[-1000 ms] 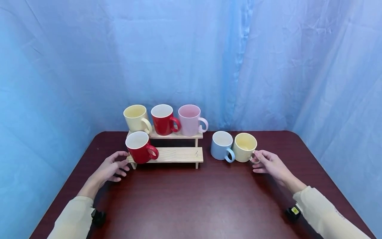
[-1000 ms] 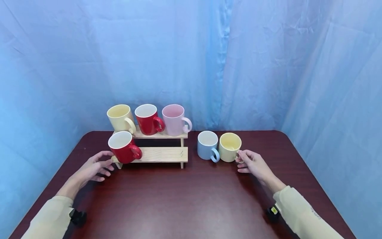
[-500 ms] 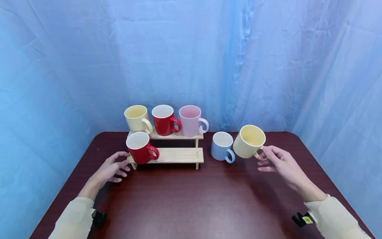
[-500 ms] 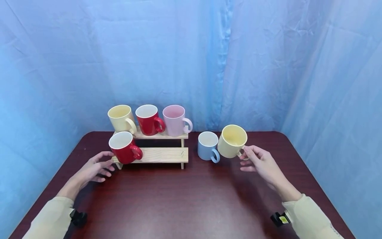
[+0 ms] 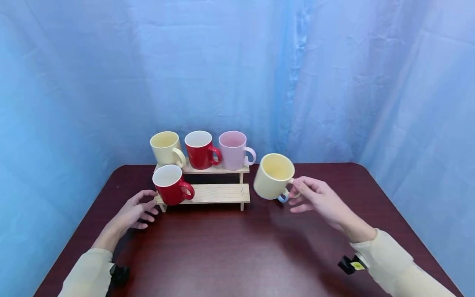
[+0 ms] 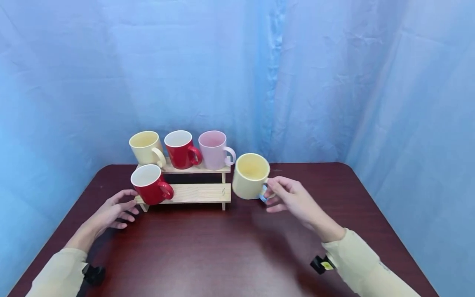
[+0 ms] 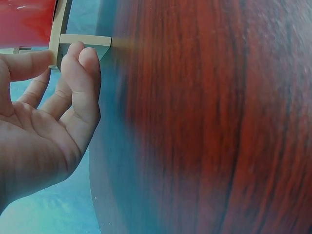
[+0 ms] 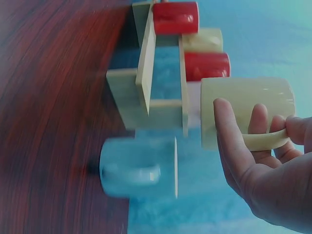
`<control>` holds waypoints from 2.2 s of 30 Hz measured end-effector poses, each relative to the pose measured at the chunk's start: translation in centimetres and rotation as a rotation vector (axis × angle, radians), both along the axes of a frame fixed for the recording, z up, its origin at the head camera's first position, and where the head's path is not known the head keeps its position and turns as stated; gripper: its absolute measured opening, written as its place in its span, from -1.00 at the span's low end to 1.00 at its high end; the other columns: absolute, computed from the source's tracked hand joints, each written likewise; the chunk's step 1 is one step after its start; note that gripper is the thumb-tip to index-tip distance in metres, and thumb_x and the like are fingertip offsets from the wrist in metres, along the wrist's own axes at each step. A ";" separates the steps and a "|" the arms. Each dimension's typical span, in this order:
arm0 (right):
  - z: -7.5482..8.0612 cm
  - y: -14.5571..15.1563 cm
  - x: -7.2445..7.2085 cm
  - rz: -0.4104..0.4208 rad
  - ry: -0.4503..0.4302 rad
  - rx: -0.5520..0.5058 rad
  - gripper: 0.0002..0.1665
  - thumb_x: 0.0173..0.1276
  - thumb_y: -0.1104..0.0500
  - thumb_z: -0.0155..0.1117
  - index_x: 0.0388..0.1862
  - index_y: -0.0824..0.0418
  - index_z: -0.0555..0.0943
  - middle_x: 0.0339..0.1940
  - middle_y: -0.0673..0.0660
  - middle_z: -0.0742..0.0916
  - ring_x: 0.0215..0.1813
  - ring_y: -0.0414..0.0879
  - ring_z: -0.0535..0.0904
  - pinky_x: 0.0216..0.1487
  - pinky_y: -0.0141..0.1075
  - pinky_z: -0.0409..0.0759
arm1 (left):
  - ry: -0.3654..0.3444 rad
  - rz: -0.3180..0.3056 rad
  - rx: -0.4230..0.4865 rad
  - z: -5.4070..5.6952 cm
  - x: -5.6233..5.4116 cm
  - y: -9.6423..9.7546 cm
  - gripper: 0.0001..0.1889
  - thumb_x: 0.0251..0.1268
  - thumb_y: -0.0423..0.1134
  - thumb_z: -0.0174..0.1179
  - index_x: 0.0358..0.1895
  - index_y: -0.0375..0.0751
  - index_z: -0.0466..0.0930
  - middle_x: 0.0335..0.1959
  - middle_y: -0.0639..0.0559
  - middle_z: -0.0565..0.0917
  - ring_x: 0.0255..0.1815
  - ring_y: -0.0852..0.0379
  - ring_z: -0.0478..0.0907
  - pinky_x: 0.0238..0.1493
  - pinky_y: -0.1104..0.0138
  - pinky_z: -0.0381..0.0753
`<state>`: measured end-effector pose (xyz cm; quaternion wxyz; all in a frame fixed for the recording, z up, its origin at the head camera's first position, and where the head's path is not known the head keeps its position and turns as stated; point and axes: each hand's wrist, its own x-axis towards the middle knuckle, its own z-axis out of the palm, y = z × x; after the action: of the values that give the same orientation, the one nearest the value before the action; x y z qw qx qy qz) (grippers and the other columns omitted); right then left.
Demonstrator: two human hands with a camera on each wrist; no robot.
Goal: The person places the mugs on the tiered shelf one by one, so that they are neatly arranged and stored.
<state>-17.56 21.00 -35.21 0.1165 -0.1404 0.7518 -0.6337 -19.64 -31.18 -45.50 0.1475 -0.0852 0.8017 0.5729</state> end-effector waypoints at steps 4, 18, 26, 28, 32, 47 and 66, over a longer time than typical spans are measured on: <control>-0.4 -2.9 -0.9 0.028 -0.045 -0.015 -0.62 0.64 0.06 0.09 0.01 0.41 0.54 -0.19 0.30 0.63 -0.20 0.06 0.72 -0.14 0.02 0.72 | 0.007 -0.008 0.000 -0.2 0.1 0.0 -0.48 0.57 -0.09 0.05 0.46 -0.08 0.17 -0.16 -0.15 0.65 -0.31 -0.06 0.64 -0.38 0.13 0.67; -2.1 -11.9 -4.2 0.146 -0.117 0.019 -0.52 0.60 -0.02 0.15 -0.07 0.45 0.53 -0.10 0.41 0.64 -0.32 0.02 0.66 -0.24 0.00 0.74 | 0.002 0.002 0.011 -0.3 -0.2 0.0 -0.51 0.57 -0.10 0.05 0.44 -0.05 0.20 -0.18 -0.16 0.67 -0.35 -0.04 0.65 -0.41 0.17 0.67; -3.2 -15.0 -5.5 0.155 -0.125 0.047 -0.56 0.59 -0.03 0.15 -0.15 0.38 0.56 -0.12 0.34 0.66 -0.32 0.05 0.66 -0.26 -0.02 0.74 | 0.007 0.002 0.018 -0.4 -0.3 -0.1 -0.51 0.57 -0.10 0.05 0.44 -0.05 0.21 -0.19 -0.15 0.67 -0.34 -0.05 0.65 -0.40 0.16 0.67; -3.4 -15.5 -5.7 0.162 -0.126 0.051 -0.56 0.60 -0.03 0.14 -0.15 0.39 0.55 -0.15 0.31 0.66 -0.34 0.03 0.66 -0.27 -0.03 0.74 | 0.009 0.001 0.017 -0.4 -0.3 -0.1 -0.51 0.57 -0.11 0.05 0.44 -0.05 0.20 -0.19 -0.15 0.66 -0.34 -0.05 0.65 -0.39 0.16 0.67; -3.8 -16.3 -6.1 0.170 -0.131 0.073 -0.58 0.59 -0.02 0.16 -0.16 0.37 0.56 -0.17 0.29 0.66 -0.36 0.00 0.67 -0.28 -0.05 0.74 | 0.012 -0.002 0.012 -0.4 -0.3 -0.1 -0.51 0.57 -0.11 0.05 0.44 -0.05 0.20 -0.18 -0.16 0.66 -0.33 -0.05 0.65 -0.39 0.15 0.68; -5.4 -16.9 -6.7 0.147 -0.085 0.112 -0.52 0.54 -0.11 0.21 -0.12 0.34 0.57 -0.18 0.26 0.69 -0.20 0.19 0.70 -0.34 -0.03 0.74 | 0.014 0.001 0.005 -0.4 -0.3 -0.2 -0.51 0.56 -0.09 0.06 0.43 -0.04 0.21 -0.18 -0.15 0.66 -0.33 -0.03 0.65 -0.41 0.16 0.67; -5.4 -16.2 -6.5 0.096 -0.002 0.157 -0.65 0.49 -0.11 0.28 0.01 0.11 0.65 -0.14 0.20 0.71 -0.19 0.10 0.67 -0.37 -0.06 0.74 | 0.006 0.004 -0.005 -0.4 -0.2 0.0 -0.51 0.56 -0.11 0.06 0.44 -0.05 0.19 -0.19 -0.15 0.66 -0.35 -0.03 0.64 -0.41 0.15 0.67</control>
<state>-24.06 4.75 -40.62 0.1580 -0.1662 0.7913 -0.5668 -19.84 -31.17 -45.94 0.1439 -0.0853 0.8035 0.5713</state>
